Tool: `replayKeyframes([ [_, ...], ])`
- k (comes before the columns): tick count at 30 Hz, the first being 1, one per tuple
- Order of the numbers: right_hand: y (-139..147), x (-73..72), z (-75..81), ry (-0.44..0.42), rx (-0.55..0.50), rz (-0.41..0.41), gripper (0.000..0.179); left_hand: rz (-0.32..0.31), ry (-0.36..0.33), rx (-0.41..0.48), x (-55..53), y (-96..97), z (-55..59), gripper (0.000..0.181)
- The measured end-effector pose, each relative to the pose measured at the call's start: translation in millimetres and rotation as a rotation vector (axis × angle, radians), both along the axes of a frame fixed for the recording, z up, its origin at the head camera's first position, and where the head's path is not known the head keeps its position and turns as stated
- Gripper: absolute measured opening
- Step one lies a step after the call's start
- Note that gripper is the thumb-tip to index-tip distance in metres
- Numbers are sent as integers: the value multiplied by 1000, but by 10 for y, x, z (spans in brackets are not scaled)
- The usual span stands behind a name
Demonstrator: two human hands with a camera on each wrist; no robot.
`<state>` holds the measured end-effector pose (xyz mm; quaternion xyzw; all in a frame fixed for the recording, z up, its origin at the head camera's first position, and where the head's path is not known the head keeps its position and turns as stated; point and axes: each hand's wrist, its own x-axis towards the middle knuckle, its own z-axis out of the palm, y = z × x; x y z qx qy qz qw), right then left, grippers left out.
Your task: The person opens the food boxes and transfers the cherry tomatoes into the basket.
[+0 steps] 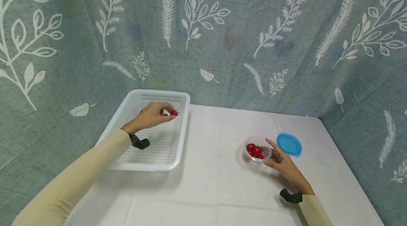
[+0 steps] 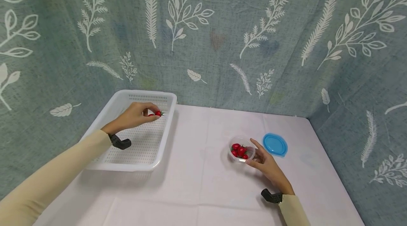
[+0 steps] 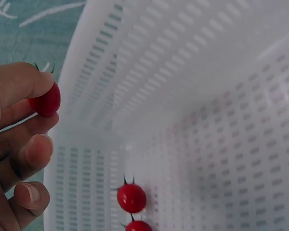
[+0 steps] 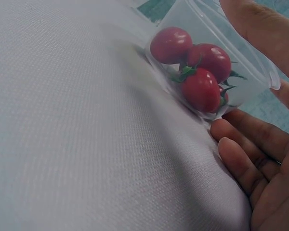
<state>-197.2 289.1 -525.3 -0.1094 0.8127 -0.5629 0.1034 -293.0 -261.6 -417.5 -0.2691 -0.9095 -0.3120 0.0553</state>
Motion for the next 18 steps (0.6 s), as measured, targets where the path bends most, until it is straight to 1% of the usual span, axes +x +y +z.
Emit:
replayKeyframes([
  [6, 26, -17, -17, -2, 2, 0, 86, 35, -24, -31, -47, -171, -88, 16],
  [10, 32, -19, -16, -21, -2, -7, 86, 66, -58, -59, -82, -286, -131, 17],
  [15, 33, -26, -23, -29, -5, -11, 85, 139, -103, -74, -102, -387, -140, 20],
  [18, 32, -25, -25, -26, -1, -15, 85, 172, -121, -80, -123, -427, -146, 22],
])
